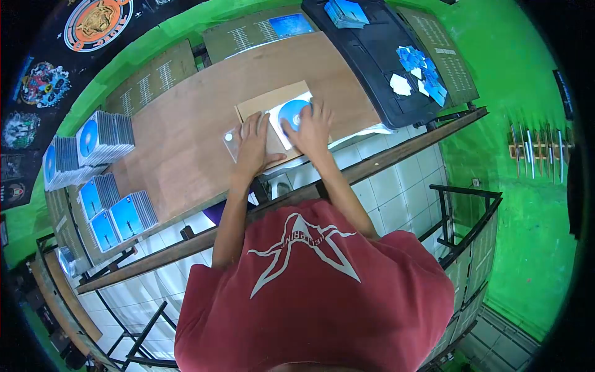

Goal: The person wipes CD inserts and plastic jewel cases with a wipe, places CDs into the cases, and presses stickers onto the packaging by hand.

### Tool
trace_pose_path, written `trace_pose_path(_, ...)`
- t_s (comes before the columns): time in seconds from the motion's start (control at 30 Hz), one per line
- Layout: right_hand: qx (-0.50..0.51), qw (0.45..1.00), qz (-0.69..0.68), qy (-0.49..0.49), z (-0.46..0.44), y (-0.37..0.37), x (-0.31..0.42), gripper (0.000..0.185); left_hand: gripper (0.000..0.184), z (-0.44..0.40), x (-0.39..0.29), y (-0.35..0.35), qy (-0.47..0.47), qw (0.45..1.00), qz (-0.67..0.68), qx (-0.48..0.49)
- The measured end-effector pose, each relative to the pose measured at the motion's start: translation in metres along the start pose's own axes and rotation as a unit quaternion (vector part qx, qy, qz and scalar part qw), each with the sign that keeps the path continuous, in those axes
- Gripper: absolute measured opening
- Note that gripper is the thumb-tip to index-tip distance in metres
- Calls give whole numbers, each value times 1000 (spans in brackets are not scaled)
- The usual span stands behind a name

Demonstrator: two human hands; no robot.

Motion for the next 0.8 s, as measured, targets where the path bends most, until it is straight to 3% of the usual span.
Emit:
trace_pose_path(0.07, 38, 998, -58, -1, -11, -2, -22, 67, 123, 0, 1, 0, -5, 1000, -2, 5)
trace_pose_path(0.13, 153, 973, -135, -106, -13, 4, -25, 79, 123, 0, 2, 1, -11, 1000, -3, 12)
trace_pose_path(0.17, 208, 967, -92, -112, -13, -5, -19, 99, 123, -1, 2, 2, -10, 1000, -3, 11)
trace_pose_path(0.27, 297, 931, -111, -182, -18, 1, -7, 115, 123, -1, 3, 3, -8, 1000, -4, 13)
trace_pose_path(0.47, 375, 896, -13, -239, -27, 3, 11, 129, 122, 1, 1, 0, -7, 1000, -5, 7)
trace_pose_path(0.6, 351, 894, 6, -279, -27, 10, 6, 129, 121, 0, 1, -1, -9, 1000, -8, 2)
trace_pose_path(0.67, 279, 911, 1, -305, -28, 1, 8, 126, 121, 0, 2, 0, -8, 1000, -7, 2)
trace_pose_path(0.8, 230, 919, 59, -314, -27, -4, 2, 119, 121, 1, 3, 2, -13, 1000, -11, 7)
Point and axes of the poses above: each hand's wrist, its own z-axis away from the middle knuckle, its own y-axis out of the palm, x = y × z, the point moved 9 cm from there along -z, towards the middle knuckle, and after that the axes turned 9 degrees about y, right-handed, at the moved point
